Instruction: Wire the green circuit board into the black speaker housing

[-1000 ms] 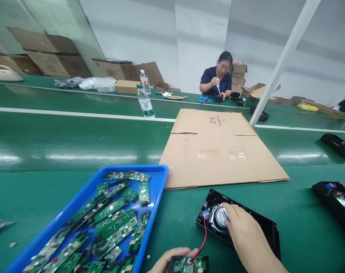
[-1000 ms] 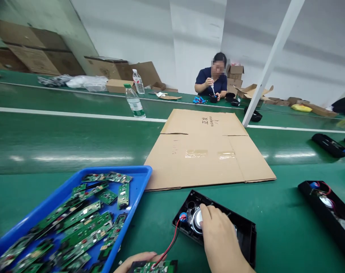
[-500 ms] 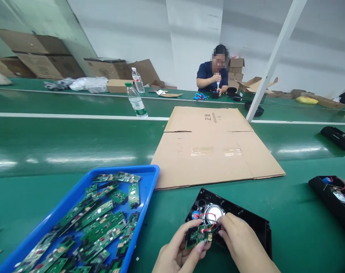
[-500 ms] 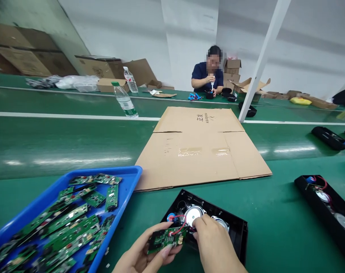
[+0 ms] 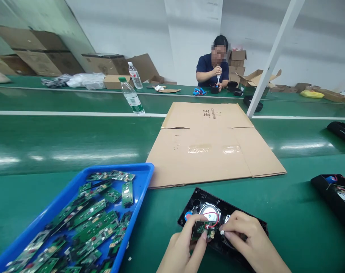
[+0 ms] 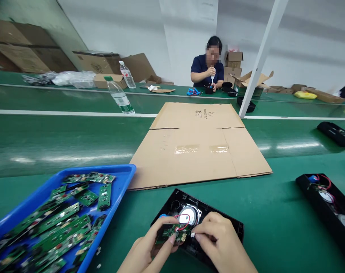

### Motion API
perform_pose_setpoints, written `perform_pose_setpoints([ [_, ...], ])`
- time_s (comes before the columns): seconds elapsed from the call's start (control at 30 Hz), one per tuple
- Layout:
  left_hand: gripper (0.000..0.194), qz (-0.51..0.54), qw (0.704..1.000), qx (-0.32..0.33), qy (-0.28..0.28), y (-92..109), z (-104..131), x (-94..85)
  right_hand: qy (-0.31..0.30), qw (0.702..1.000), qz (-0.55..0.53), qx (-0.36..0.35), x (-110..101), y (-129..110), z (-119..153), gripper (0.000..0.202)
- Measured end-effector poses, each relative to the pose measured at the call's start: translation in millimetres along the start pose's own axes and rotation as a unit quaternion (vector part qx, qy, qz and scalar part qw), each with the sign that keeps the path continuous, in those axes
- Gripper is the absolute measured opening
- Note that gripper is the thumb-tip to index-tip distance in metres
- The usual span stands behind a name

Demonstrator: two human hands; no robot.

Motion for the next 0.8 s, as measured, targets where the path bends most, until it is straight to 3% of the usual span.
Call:
perform_pose_setpoints([
  [0.1,0.025,-0.023,1.000,0.010,-0.014,3,-4,3.7,0.054,0.984,0.149,-0.082,5,-18,2,0.025],
  [0.2,0.024,-0.033,0.999,0.030,-0.020,6,-7,4.8,0.095,0.958,0.226,-0.145,9,-31,6,0.029],
  [0.53,0.030,-0.091,0.994,0.055,-0.034,8,-11,8.8,0.138,0.910,0.353,-0.170,18,-43,9,0.036],
  [0.67,0.030,-0.137,0.984,0.099,-0.063,19,-8,14.1,0.123,0.920,0.331,-0.171,18,-41,8,0.038],
  [0.8,0.029,-0.119,0.983,0.122,-0.063,27,-5,12.9,0.121,0.945,0.269,-0.142,14,-31,8,0.035],
])
Point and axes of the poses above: each hand's wrist, its own z-axis away from the middle knuckle, its own x-axis out of the palm, y = z × x, the point moved 8 cm from there along -z, towards the middle knuckle, and after that the axes turned 11 degrees about -y, right-handed, at the moved point
